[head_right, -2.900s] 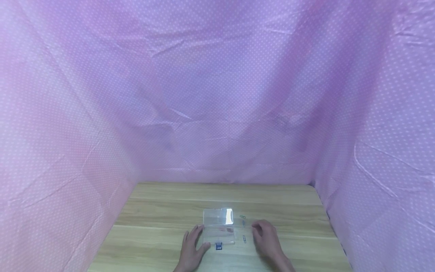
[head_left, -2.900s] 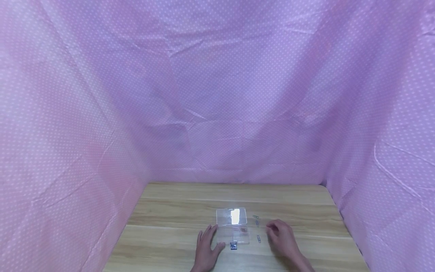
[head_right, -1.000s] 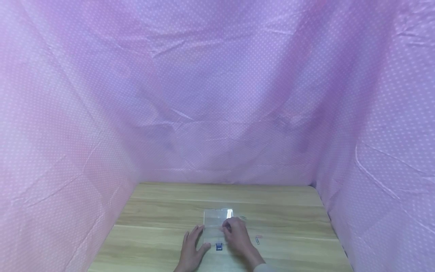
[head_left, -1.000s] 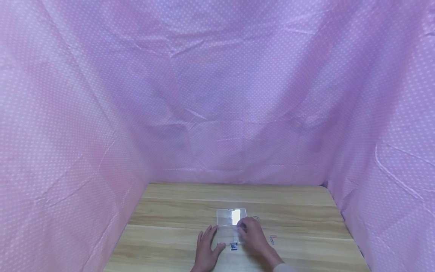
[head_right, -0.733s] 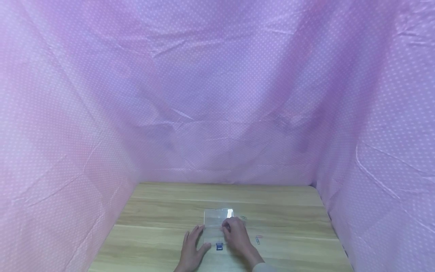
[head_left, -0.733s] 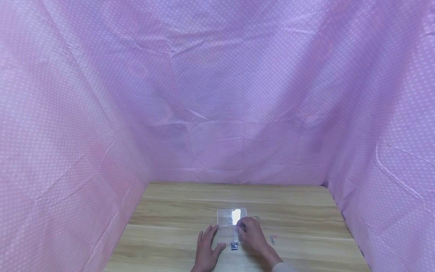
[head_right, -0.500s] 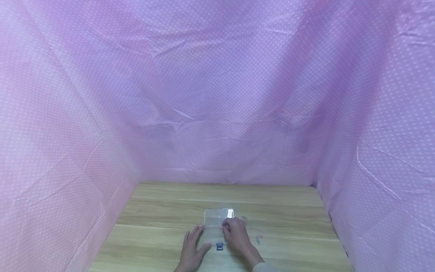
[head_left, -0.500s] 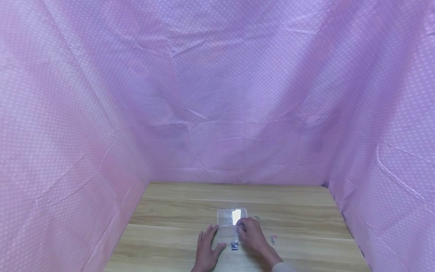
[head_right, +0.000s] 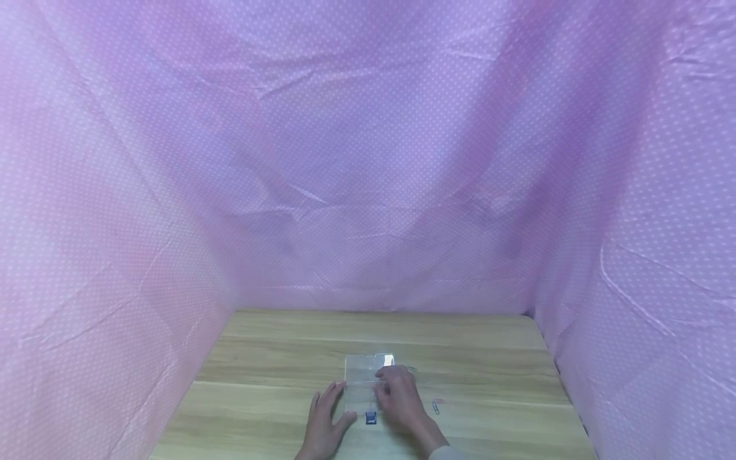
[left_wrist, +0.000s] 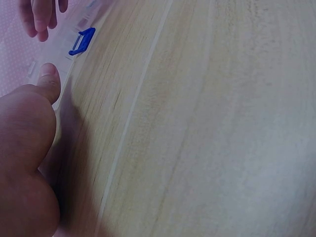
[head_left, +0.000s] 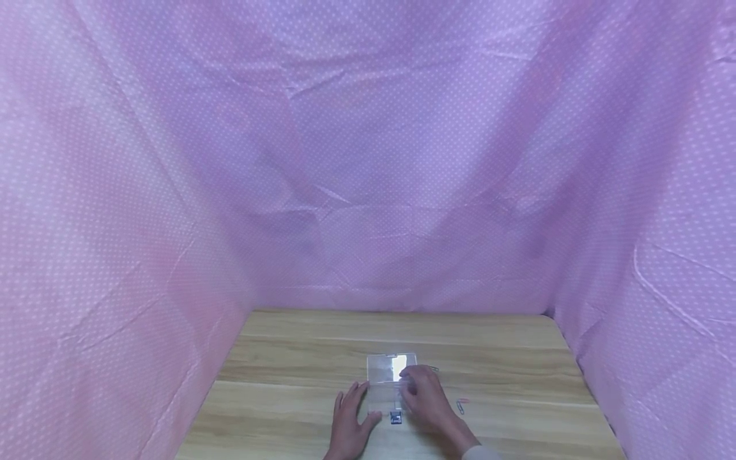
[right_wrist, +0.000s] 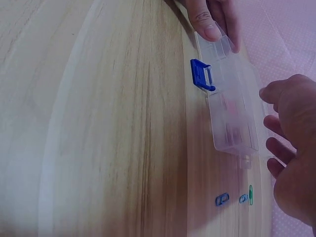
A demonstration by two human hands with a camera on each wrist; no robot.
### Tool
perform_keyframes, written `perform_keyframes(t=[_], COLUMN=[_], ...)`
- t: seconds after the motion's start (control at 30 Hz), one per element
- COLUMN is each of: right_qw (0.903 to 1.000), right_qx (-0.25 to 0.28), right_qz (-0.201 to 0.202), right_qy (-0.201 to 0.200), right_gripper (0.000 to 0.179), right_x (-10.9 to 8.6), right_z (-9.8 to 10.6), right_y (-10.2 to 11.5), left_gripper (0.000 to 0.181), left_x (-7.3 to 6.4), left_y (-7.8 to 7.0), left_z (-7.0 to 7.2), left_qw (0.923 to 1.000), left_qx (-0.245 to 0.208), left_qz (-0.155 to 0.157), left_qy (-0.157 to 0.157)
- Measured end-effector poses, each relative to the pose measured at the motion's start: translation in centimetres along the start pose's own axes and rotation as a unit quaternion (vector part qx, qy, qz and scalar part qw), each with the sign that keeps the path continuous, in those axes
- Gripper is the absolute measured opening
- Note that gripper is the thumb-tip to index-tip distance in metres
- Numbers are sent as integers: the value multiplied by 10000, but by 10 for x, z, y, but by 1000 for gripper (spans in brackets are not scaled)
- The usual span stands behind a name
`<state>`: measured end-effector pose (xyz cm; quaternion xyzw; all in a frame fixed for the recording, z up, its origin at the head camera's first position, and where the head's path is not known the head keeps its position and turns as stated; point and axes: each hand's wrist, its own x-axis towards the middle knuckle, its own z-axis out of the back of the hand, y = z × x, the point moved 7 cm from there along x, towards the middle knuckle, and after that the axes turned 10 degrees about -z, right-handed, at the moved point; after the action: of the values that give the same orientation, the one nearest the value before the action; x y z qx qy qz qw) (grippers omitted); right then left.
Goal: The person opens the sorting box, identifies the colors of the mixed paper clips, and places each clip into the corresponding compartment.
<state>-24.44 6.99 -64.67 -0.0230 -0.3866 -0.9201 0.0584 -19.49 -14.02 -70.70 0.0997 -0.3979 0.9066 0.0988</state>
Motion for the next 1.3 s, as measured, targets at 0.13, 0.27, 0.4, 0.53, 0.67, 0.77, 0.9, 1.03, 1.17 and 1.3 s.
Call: perform_keyframes(t=[0.13, 0.27, 0.4, 0.53, 0.67, 0.77, 0.9, 1.03, 1.17, 1.3], right_qw=[9999, 9994, 9992, 9993, 9985, 9987, 9988, 9984, 9983, 9985], right_qx=[-82, -258, -351, -336, -493, -479, -448, -523, -552, -519], right_qz=[20, 167, 199, 187, 218, 96, -37, -83, -178, -144], right_qy=[-65, -140, -84, -31, -99, -142, -202, -190, -45, -125], right_gripper=[37, 42, 48, 54, 59, 62, 65, 67, 70, 69], right_x=[-2, -4, -8, -12, -16, -20, -24, -28, -33, -37], right_z=[3, 7, 12, 18, 24, 29, 34, 41, 48, 53], right_y=[-2, -3, -5, -8, -13, -20, -30, -39, -49, -59], left_gripper=[69, 69, 69, 68, 69, 70, 70, 70, 71, 71], left_x=[0, 0, 1, 1, 2, 2, 2, 2, 2, 1], left_y=[1, 0, -2, -4, -3, 0, 3, 2, 4, 4], left_z=[-1, 0, 1, 2, 2, 0, 0, 0, -2, -2], left_qw=[10000, 10000, 9998, 9994, 9998, 9999, 9997, 9997, 9993, 9993], left_qx=[-32, -38, -7, 79, -22, -120, -133, -160, -231, -254], left_qz=[2, -12, -174, -269, -168, -8, 146, 91, 196, 212], left_qy=[16, -6, -126, -184, -48, 99, 175, 153, 212, 165])
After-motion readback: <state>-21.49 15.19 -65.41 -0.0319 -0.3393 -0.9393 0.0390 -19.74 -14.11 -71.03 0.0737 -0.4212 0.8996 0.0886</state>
